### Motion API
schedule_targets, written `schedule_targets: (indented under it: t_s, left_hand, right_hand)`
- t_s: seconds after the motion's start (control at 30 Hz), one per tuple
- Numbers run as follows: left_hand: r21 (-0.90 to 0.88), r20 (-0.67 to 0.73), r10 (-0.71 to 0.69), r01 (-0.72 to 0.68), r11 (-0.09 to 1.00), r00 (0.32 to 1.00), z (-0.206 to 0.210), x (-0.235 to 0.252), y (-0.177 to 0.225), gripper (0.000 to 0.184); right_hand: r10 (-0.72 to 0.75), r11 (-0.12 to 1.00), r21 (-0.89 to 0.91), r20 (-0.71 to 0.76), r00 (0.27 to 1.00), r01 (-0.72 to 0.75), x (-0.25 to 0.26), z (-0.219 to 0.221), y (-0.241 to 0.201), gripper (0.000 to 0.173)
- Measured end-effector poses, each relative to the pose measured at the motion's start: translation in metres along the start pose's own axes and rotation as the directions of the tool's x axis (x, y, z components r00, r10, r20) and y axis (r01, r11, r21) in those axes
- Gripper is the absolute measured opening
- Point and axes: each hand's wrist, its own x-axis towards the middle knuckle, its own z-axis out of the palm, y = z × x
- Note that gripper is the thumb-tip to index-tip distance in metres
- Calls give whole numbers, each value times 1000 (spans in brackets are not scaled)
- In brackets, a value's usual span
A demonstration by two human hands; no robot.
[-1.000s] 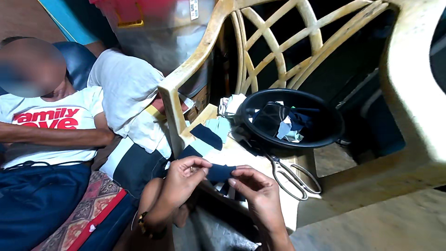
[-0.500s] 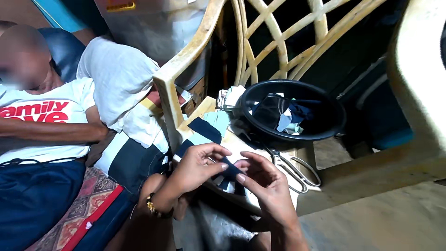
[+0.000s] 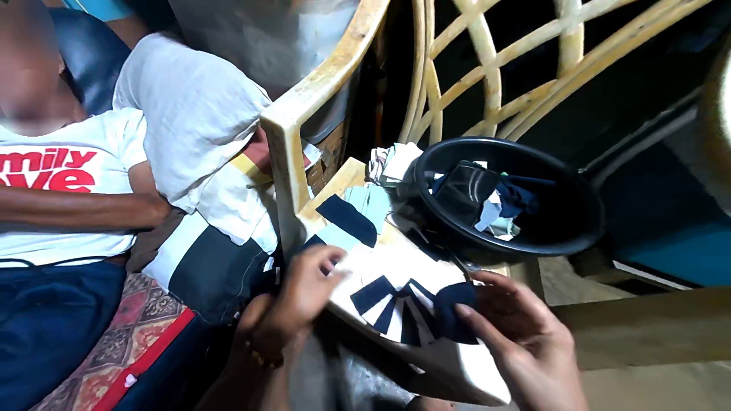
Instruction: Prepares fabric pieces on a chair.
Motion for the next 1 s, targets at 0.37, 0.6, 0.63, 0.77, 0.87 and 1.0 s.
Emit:
schedule_targets:
  t_s: [0.37, 0.6, 0.63, 0.77, 0.87, 1.0]
  left_hand:
    - [198, -134, -263, 286, 938, 955, -25, 28, -42, 23]
    - [-44, -257, -139, 132, 990, 956, -18, 23, -50, 10]
    - [-117, -288, -131, 101, 988, 949, -18, 21, -47, 12]
    - [-255, -301, -92, 13, 967, 949, -29, 7, -32, 31]
    - [-288, -256, -31, -46, 957, 966, -41, -13, -21, 40]
    - [-423, -224, -46, -55, 904, 974, -51, -37, -12, 51]
  right_hand:
    - [159, 798, -585, -22, 987, -142, 0, -40, 0, 39]
    - [209, 788, -588, -21, 978, -181, -6, -45, -5, 36]
    - [128, 843, -524, -23, 992, -121, -6, -39, -3, 30]
    - [-82, 989, -119, 45, 996, 87, 4, 14, 0, 13]
    - [-37, 999, 2, 180, 983, 37, 17, 67, 2, 18]
    - [144, 986, 47, 222, 964, -158, 47, 122, 6, 15]
